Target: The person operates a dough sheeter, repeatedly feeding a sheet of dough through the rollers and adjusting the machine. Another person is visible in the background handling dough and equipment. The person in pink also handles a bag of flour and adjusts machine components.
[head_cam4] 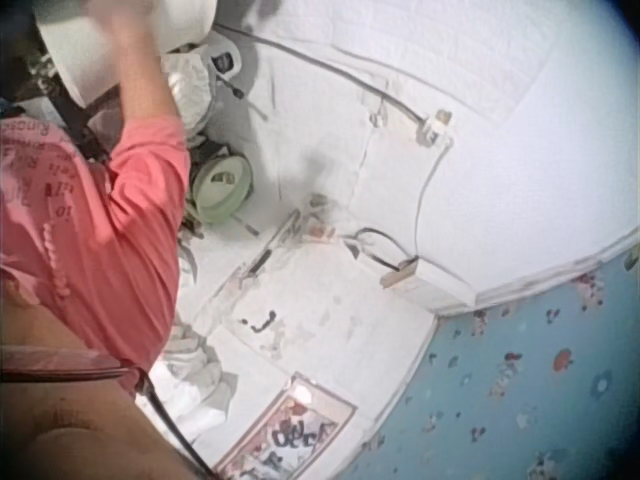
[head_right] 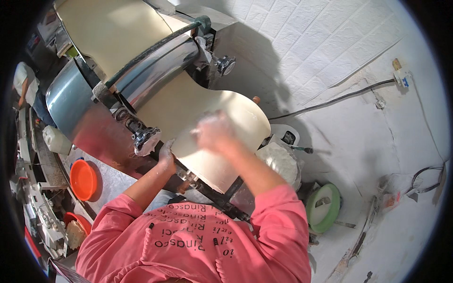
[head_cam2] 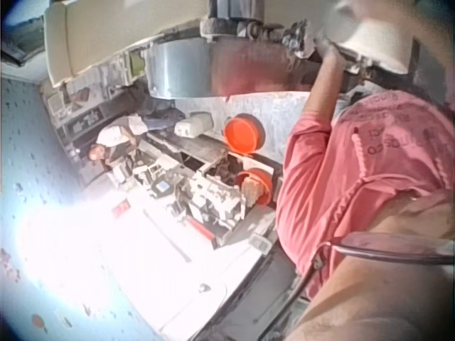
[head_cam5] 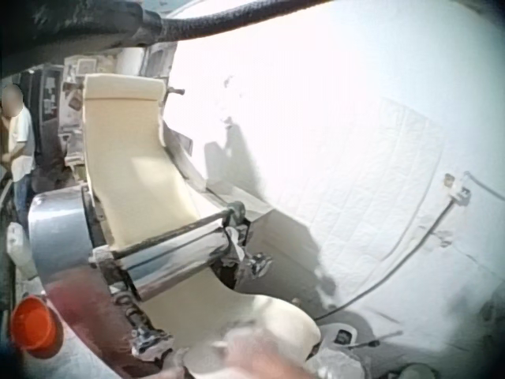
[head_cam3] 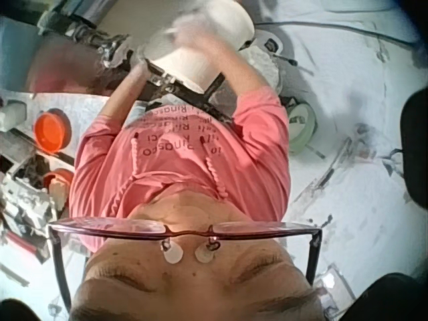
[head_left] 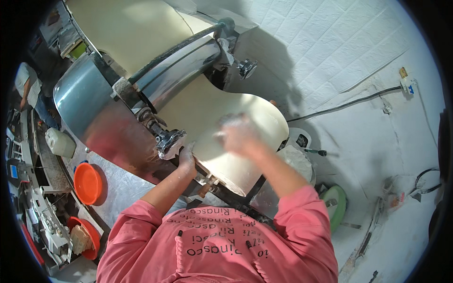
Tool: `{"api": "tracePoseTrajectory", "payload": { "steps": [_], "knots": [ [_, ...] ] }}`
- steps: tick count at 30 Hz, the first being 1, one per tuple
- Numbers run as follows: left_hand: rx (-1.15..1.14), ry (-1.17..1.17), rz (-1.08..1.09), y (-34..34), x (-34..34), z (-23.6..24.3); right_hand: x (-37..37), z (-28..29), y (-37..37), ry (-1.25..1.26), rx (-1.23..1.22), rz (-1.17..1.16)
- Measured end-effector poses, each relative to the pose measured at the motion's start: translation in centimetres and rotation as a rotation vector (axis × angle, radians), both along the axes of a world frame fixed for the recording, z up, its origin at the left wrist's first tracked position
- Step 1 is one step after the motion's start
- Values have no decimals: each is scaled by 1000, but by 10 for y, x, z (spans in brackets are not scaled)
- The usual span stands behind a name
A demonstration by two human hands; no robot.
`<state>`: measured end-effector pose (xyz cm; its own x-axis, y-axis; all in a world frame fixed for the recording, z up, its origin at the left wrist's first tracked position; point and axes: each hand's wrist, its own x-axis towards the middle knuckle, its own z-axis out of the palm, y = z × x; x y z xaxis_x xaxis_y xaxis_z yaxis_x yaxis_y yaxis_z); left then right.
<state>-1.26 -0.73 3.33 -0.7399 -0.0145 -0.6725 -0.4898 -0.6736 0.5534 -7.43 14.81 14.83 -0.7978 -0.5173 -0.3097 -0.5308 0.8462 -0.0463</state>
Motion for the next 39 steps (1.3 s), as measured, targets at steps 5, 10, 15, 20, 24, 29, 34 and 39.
{"api": "tracePoseTrajectory", "payload": {
  "steps": [5, 10, 15, 20, 24, 29, 34, 39],
  "knots": [
    [-308, 415, -30, 6, 11, -30, -73, -18, 47, 297, 39, -111],
    [-6, 177, 109, -12, 0, 7, -5, -24, -17, 171, -108, 69],
    [75, 109, 66, -6, -5, -11, 50, -5, -21, 175, -209, 160],
    [-56, 108, -53, -1, 3, 0, -25, -1, 42, 308, -135, -187],
    [-105, 355, -94, -1, 10, 11, -41, -9, 58, 357, -124, -301],
    [-18, 206, 60, -10, -1, 7, 49, 6, 37, 170, -483, 68],
    [-29, 8, -11, -3, -4, -8, 87, -6, 130, 426, -775, -326],
    [-51, 42, -22, -5, -6, -19, 118, -10, 204, -124, -285, -593]
  ]
}}
